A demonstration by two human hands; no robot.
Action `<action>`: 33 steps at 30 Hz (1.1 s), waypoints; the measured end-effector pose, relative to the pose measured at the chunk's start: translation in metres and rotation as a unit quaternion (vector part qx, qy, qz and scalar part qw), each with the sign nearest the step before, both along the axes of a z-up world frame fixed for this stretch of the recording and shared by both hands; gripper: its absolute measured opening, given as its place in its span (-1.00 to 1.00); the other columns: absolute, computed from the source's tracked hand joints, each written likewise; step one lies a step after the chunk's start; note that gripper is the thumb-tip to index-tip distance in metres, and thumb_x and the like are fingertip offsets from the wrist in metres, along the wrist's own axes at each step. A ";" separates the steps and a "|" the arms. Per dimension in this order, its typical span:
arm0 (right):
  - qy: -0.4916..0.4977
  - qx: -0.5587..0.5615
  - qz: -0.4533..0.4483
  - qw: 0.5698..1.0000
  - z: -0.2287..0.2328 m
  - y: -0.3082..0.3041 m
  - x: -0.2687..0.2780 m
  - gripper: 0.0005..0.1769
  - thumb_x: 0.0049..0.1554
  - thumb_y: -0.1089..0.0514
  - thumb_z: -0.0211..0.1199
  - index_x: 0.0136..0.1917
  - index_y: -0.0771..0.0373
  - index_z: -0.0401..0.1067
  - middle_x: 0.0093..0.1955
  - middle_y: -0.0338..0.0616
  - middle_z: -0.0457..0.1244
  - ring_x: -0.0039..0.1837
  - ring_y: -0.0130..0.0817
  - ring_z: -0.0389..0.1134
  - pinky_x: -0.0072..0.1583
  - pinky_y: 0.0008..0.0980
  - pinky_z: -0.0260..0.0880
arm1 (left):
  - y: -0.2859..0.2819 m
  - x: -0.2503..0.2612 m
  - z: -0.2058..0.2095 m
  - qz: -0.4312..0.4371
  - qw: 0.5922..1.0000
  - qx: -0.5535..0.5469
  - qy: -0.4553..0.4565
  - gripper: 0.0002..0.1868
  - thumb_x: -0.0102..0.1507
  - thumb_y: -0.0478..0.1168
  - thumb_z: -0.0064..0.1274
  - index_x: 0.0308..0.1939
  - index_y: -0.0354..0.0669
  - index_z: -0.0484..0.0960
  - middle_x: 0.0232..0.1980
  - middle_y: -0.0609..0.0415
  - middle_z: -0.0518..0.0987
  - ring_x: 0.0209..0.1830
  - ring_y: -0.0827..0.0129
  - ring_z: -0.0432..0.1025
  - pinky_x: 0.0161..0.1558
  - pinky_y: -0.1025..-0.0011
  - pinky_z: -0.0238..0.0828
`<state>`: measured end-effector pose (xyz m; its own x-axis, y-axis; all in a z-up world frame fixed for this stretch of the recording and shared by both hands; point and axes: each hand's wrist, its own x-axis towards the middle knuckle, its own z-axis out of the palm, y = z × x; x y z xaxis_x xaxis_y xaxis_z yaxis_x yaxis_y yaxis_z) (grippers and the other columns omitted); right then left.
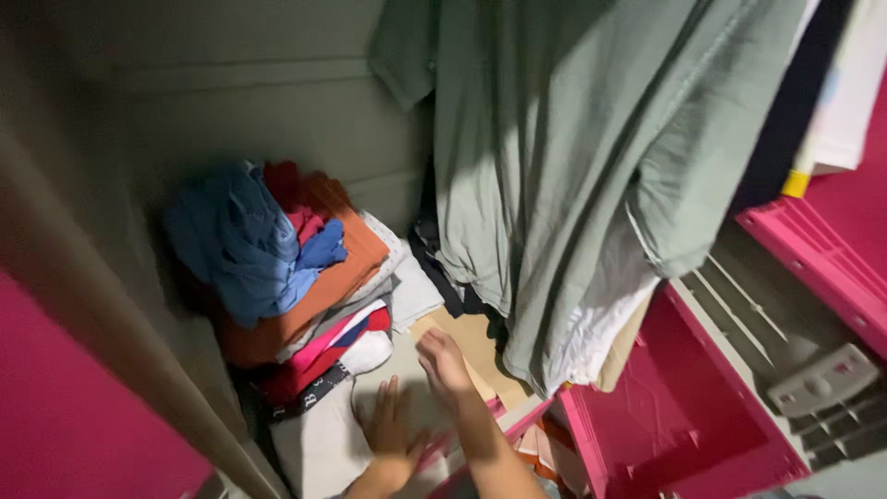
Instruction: The person hangs several garments in a pink wardrobe. They place a white t-shirt, a green jersey, a grey t-shirt, a white t-shirt, a cherry-patterned pajama top, and matching pajama pants onto hangers and hang them on the wardrobe rail.
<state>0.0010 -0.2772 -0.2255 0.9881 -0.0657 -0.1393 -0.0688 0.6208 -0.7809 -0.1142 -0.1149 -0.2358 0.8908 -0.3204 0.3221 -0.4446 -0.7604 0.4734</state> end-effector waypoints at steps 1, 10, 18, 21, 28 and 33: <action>0.115 0.005 -0.032 0.993 0.001 0.001 0.018 -0.66 0.11 0.15 0.22 0.18 0.08 0.35 0.07 -0.34 0.27 0.14 -0.48 0.30 0.15 -0.33 0.27 | 0.000 0.002 -0.005 0.001 0.995 -0.068 -0.076 0.02 0.05 0.10 0.24 0.48 -0.13 0.12 0.59 -0.13 -0.08 0.58 -0.10 -0.18 0.40 -0.06 -0.14; 0.139 0.056 0.037 0.988 -0.007 0.014 0.124 -0.66 0.24 -0.07 0.33 0.12 0.15 0.34 -0.10 -0.22 0.12 -0.14 -0.34 0.12 -0.06 -0.25 0.19 | -0.003 0.029 -0.005 0.022 0.971 -0.178 -0.160 0.04 0.09 0.11 0.21 0.51 -0.24 0.07 0.53 -0.32 0.07 0.54 -0.24 -0.04 0.43 -0.02 -0.08; 0.001 -0.007 -0.063 0.998 0.030 -0.001 0.111 -0.59 0.19 0.12 0.08 0.28 0.29 0.34 0.15 0.00 0.34 0.16 -0.12 0.40 0.18 -0.12 0.43 | 0.009 0.016 0.013 0.005 0.979 -0.170 -0.110 0.05 0.02 0.07 0.24 0.49 -0.21 0.12 0.52 -0.32 0.11 0.51 -0.25 0.01 0.45 -0.07 -0.10; -0.079 -0.050 -0.088 0.992 0.059 -0.016 0.042 -0.51 0.17 0.18 0.07 0.34 0.37 0.32 0.24 -0.01 0.31 0.28 -0.16 0.33 0.30 -0.17 0.33 | 0.010 0.006 0.020 -0.032 0.983 -0.161 -0.084 0.00 0.00 0.09 0.27 0.42 -0.20 0.20 0.47 -0.27 0.18 0.45 -0.23 0.08 0.42 -0.13 -0.11; -0.034 -0.274 -0.139 0.951 0.089 -0.015 -0.135 -0.48 0.18 0.10 0.08 0.35 0.35 0.37 0.30 -0.10 0.34 0.30 -0.31 0.33 0.33 -0.33 0.25 | 0.001 -0.012 0.082 -0.110 0.956 -0.154 -0.224 -0.13 -0.04 0.12 0.34 0.25 -0.16 0.40 0.35 -0.18 0.34 0.33 -0.20 0.23 0.37 -0.27 -0.14; 0.036 -0.184 -0.132 0.973 0.083 -0.056 -0.235 -0.47 0.25 -0.03 0.17 0.30 0.43 0.43 0.07 -0.13 0.41 0.02 -0.38 0.39 0.09 -0.35 0.40 | -0.018 -0.050 0.105 -0.279 0.928 -0.224 -0.104 -0.31 0.05 -0.03 0.34 0.21 -0.15 0.51 0.26 -0.09 0.51 0.32 -0.11 0.35 0.38 -0.09 0.15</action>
<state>-0.2343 -0.3337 -0.1428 0.9188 -0.3739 -0.1267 -0.0079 0.3035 -0.9528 -0.1640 -0.1334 -0.1311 0.5299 -0.5053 0.6811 -0.8275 -0.1322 0.5458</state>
